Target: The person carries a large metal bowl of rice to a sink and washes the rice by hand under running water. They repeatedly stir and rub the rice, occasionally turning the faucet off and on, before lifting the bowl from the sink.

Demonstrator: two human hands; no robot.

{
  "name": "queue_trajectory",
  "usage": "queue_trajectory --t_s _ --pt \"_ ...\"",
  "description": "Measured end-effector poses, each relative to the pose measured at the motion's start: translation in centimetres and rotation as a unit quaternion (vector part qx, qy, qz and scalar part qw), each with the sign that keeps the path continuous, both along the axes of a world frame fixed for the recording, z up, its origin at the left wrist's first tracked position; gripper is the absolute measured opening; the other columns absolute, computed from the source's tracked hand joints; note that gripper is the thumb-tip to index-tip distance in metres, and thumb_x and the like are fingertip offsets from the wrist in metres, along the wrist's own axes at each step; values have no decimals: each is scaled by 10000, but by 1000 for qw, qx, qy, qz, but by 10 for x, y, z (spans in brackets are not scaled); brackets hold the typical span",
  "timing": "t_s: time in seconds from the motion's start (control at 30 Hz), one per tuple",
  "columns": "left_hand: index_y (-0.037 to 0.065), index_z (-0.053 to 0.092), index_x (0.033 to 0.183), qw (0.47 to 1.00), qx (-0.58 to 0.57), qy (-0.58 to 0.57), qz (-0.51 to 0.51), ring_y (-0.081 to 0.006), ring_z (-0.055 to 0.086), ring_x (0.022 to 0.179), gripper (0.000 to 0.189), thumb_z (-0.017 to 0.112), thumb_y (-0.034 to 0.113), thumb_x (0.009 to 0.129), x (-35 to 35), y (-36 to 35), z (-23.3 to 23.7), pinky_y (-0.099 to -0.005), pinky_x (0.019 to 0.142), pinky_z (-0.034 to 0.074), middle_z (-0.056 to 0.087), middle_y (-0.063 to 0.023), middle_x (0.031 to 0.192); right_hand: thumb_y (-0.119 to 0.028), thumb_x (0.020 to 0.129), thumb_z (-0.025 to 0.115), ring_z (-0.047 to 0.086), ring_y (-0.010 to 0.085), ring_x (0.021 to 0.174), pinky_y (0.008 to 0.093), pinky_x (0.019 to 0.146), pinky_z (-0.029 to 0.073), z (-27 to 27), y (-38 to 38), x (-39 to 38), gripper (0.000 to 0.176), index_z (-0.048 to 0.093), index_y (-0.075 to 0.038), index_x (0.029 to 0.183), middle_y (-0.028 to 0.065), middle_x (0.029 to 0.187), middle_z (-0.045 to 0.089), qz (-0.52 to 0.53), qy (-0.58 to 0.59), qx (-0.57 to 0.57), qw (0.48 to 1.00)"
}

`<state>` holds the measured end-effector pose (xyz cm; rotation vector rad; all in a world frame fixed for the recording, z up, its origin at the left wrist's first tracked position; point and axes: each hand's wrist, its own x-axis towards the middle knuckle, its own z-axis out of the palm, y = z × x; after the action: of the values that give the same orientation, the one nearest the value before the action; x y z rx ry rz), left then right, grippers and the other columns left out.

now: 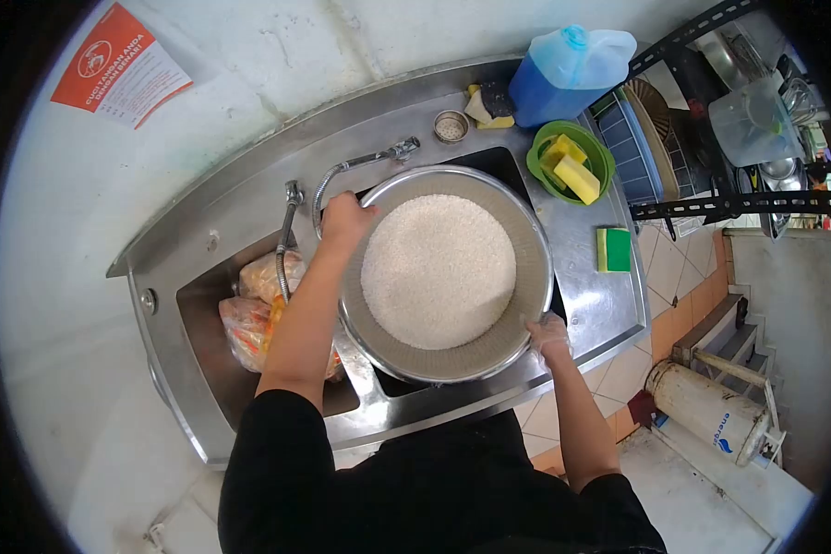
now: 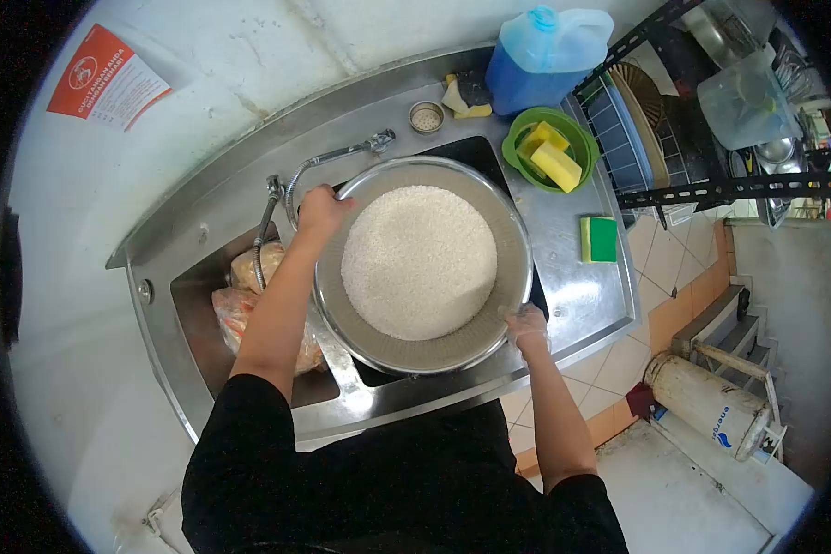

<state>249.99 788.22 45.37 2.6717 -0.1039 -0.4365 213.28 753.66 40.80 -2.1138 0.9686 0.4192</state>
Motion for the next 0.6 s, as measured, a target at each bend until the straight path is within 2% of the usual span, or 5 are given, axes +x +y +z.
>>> queue_trajectory --t_s 0.13,0.37,0.4,0.5,0.6 --pt "-24 721 936 1000 2 1 18 -401 716 888 462 845 383 757 0 -2 -6 -463 802 557 723 -256 917 -263 848 779 707 287 884 375 793 538 60 18 31 369 692 67 988 193 956 742 -70 12 68 995" --pt "-54 679 1013 998 55 -37 -17 -428 713 881 463 775 368 846 -8 -4 -15 -503 799 561 723 -259 933 -558 836 708 693 397 935 467 821 519 34 -1 29 649 696 63 1027 277 1000 713 4 119 -11 993" --pt "-54 679 1013 998 51 -17 -32 -428 713 881 463 775 368 846 -17 -9 -11 -503 799 561 723 -259 933 -573 831 707 681 418 977 467 855 515 14 -2 11 664 694 53 1051 289 1017 706 -79 20 42 996" --pt "-25 645 1147 991 121 -16 -49 -382 707 968 396 653 309 934 -29 -12 0 -495 840 558 724 -214 1047 -602 854 678 667 410 1037 450 899 502 9 -4 4 681 687 42 1074 287 1051 701 2 12 -50 999" --pt "42 652 1131 904 345 -143 -208 -287 612 1107 256 577 160 916 -56 6 4 -384 910 509 691 -142 1142 -562 956 583 672 387 1019 436 913 501 42 5 13 637 684 37 1145 267 1088 707 -11 31 75 997"
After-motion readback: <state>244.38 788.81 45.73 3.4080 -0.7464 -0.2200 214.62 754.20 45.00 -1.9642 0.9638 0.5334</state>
